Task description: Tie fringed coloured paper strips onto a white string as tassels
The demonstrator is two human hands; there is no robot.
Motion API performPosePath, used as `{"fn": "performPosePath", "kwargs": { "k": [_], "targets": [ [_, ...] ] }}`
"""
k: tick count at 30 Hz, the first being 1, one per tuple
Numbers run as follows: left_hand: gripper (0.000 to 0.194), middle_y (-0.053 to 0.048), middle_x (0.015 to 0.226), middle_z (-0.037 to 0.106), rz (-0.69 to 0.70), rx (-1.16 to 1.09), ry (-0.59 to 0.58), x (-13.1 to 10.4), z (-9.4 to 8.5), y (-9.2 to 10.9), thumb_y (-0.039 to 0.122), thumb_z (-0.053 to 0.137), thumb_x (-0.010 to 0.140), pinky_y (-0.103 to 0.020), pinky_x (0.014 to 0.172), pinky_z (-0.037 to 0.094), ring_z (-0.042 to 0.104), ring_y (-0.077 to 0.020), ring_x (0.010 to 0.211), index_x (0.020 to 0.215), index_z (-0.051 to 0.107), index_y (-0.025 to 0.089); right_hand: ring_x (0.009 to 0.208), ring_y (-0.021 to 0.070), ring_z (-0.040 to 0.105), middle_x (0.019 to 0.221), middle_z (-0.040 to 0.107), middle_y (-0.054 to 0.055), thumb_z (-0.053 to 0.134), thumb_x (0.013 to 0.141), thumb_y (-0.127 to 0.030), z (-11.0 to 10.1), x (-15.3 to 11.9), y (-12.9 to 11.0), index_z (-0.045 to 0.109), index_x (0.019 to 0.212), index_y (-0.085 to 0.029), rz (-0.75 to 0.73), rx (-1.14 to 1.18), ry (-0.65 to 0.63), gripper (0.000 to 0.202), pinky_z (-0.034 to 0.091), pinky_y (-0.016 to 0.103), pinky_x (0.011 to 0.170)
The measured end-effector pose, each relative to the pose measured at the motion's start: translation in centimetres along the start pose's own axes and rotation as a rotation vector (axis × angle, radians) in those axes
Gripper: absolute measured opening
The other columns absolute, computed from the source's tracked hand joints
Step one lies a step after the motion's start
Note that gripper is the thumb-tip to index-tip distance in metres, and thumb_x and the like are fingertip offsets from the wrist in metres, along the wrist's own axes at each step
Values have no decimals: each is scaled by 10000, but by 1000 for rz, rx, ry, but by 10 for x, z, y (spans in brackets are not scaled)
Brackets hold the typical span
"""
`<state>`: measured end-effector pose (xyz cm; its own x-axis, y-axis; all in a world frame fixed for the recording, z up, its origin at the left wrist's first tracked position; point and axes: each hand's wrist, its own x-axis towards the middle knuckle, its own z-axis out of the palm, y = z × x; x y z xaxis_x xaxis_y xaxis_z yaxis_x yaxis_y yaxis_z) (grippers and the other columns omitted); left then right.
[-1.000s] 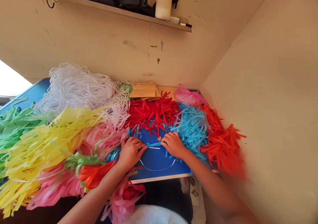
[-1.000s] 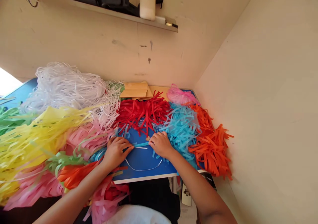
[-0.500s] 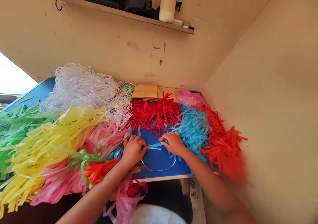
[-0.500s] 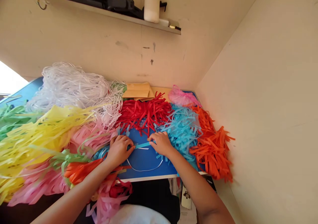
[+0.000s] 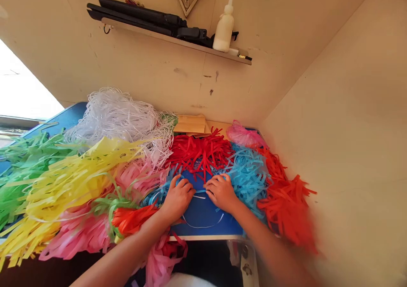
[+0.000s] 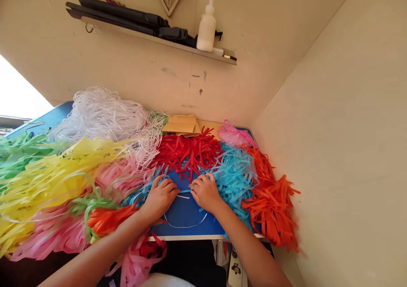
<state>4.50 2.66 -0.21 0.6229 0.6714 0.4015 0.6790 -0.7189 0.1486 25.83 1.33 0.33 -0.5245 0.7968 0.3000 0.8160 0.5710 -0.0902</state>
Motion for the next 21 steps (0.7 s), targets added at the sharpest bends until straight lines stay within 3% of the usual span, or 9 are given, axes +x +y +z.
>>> {"fn": "performPosePath", "kwargs": {
  "k": [5, 12, 21],
  "targets": [
    [155, -9, 873, 707, 25, -39, -6, -5, 2, -3, 156, 610, 873, -467, 1033, 313, 571, -208, 946, 902, 720, 261, 957, 195, 551, 929, 724, 39, 526, 968, -192, 7, 0, -20, 677, 950, -222, -17, -43, -2, 156, 249, 425, 953],
    [177, -38, 867, 720, -1, -148, -77, -17, 3, -17, 186, 582, 882, -471, 979, 336, 575, -235, 949, 955, 729, 253, 893, 180, 551, 957, 722, 21, 528, 969, -196, 10, -17, 0, 682, 927, -223, 74, 84, -98, 162, 254, 393, 877],
    [192, -46, 814, 710, -201, -236, -139, -11, 1, -29, 333, 619, 863, -340, 740, 451, 601, -212, 817, 771, 748, 226, 875, 173, 553, 899, 670, 9, 612, 913, -270, 5, 0, 6, 664, 809, -203, 256, 153, -201, 134, 277, 328, 793]
  ]
}}
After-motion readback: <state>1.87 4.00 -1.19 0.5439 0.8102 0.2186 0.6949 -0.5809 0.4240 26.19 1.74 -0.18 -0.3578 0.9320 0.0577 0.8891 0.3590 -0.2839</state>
